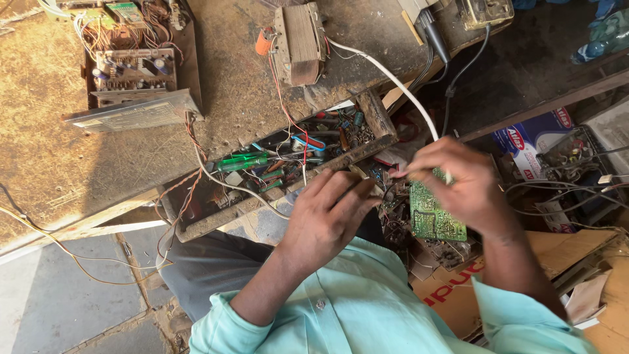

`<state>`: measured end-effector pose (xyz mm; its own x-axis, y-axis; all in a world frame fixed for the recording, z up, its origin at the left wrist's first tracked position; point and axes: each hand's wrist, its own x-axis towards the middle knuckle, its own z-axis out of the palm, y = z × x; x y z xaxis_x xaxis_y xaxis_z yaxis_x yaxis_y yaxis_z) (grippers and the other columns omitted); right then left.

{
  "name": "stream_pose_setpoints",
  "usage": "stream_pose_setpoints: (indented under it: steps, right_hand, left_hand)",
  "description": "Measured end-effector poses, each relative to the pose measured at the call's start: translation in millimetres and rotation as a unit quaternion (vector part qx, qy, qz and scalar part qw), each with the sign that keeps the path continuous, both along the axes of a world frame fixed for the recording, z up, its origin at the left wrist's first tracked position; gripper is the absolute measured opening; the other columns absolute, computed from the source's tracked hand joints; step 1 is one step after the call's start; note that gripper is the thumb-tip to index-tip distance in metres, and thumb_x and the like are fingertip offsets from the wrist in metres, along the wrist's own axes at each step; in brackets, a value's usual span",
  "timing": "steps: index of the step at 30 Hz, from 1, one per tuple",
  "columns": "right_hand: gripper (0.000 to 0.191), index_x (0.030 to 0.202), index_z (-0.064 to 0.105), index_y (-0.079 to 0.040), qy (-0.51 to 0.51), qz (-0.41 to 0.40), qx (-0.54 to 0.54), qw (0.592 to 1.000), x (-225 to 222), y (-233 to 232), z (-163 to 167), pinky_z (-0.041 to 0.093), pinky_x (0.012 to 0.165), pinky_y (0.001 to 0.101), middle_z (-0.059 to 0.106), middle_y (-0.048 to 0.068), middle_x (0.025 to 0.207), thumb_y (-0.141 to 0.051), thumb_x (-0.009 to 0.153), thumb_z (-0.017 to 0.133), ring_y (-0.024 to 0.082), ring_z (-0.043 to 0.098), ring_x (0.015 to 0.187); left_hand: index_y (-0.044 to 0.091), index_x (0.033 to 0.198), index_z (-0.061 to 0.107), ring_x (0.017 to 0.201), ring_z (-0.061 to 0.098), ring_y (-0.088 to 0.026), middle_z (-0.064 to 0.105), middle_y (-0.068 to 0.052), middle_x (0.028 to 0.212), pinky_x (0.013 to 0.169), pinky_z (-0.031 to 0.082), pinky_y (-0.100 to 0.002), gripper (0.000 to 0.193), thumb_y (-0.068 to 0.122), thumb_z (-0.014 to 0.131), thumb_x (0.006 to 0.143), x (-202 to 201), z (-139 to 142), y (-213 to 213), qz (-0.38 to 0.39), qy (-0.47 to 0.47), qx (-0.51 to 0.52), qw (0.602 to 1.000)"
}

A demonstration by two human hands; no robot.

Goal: The person sits on the floor at a cluttered repair bench, stripping insulation from wires by hand and with pliers and twisting the ends together. They then work on an open electronic circuit board, positioning components and using a soldering iron on the board's connections.

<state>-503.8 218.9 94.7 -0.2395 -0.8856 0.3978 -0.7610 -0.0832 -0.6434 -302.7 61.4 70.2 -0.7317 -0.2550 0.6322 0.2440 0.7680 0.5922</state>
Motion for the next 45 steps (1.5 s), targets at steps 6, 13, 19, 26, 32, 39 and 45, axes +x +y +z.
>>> stream_pose_setpoints:
  steps: [6,13,19,26,32,39,45]
  right_hand:
    - [0.006,0.101,0.062,-0.001,-0.139,-0.171,-0.101,0.97,-44.9,-0.7,24.7,0.062,0.076,0.0303,0.068,0.009,0.09,0.004,0.103,0.061,0.013,0.069,0.076]
    - [0.005,0.11,0.066,0.002,-0.122,-0.238,-0.142,0.953,-149.5,-14.0,39.8,0.058,0.069,0.0263,0.07,0.007,0.099,0.0,0.111,0.071,0.014,0.069,0.077]
    - [0.013,0.1,0.068,-0.003,-0.079,-0.252,-0.108,0.959,-225.0,-48.7,17.7,0.05,0.065,0.0233,0.067,-0.002,0.087,-0.01,0.105,0.078,0.006,0.063,0.074]
    - [0.007,0.104,0.07,0.007,0.091,-0.164,-0.137,0.973,-272.1,-65.9,-19.0,0.051,0.078,0.0288,0.07,0.005,0.099,0.002,0.103,0.074,0.011,0.064,0.09]
    - [0.008,0.108,0.069,0.008,0.084,-0.138,-0.137,0.977,-288.7,-72.9,-35.8,0.053,0.08,0.0287,0.07,0.007,0.105,0.005,0.104,0.074,0.013,0.066,0.094]
    - [0.013,0.105,0.071,0.003,0.054,-0.206,-0.091,0.973,-300.6,-73.5,-52.3,0.05,0.077,0.028,0.069,0.001,0.094,-0.009,0.101,0.075,0.01,0.063,0.087]
    - [0.008,0.108,0.071,0.004,0.05,-0.176,-0.113,0.977,-311.6,-73.7,-60.8,0.052,0.079,0.0269,0.071,0.003,0.099,-0.002,0.109,0.077,0.009,0.066,0.092]
  left_hand:
    - [0.0,0.118,0.069,0.089,0.065,-0.027,0.068,-0.012,0.103,0.078,0.051,-0.036,0.037,0.008,0.086,0.086,34.4,-10.3,-16.8,0.102,0.017,0.037,0.994]
    - [-0.011,0.127,0.062,0.09,0.067,-0.027,0.069,-0.02,0.11,0.084,0.055,-0.035,0.03,-0.014,0.065,0.098,108.5,-55.5,-49.0,0.366,0.14,0.017,0.92]
    - [-0.011,0.141,0.051,0.08,0.048,-0.023,0.058,-0.016,0.107,0.065,0.038,-0.035,0.033,0.01,0.054,0.115,143.7,-84.3,-95.9,0.609,0.114,0.073,0.782]
    - [-0.009,0.145,0.044,0.095,0.056,-0.018,0.059,-0.016,0.12,0.081,0.049,-0.03,0.04,0.025,0.044,0.124,141.5,-96.8,-102.9,0.573,0.172,0.114,0.793]
    - [-0.012,0.146,0.035,0.102,0.059,-0.02,0.053,-0.019,0.122,0.087,0.057,-0.026,0.04,0.021,0.029,0.124,149.6,-76.5,-73.2,0.569,0.058,0.032,0.82]
    - [-0.008,0.151,0.032,0.094,0.058,-0.025,0.053,-0.02,0.118,0.084,0.049,-0.034,0.046,0.026,0.039,0.121,169.8,-101.0,-66.7,0.598,0.037,0.001,0.8]
    - [-0.008,0.151,0.033,0.094,0.058,-0.025,0.053,-0.02,0.119,0.084,0.049,-0.034,0.047,0.027,0.04,0.121,220.4,-135.6,-120.4,0.68,0.089,0.052,0.726]
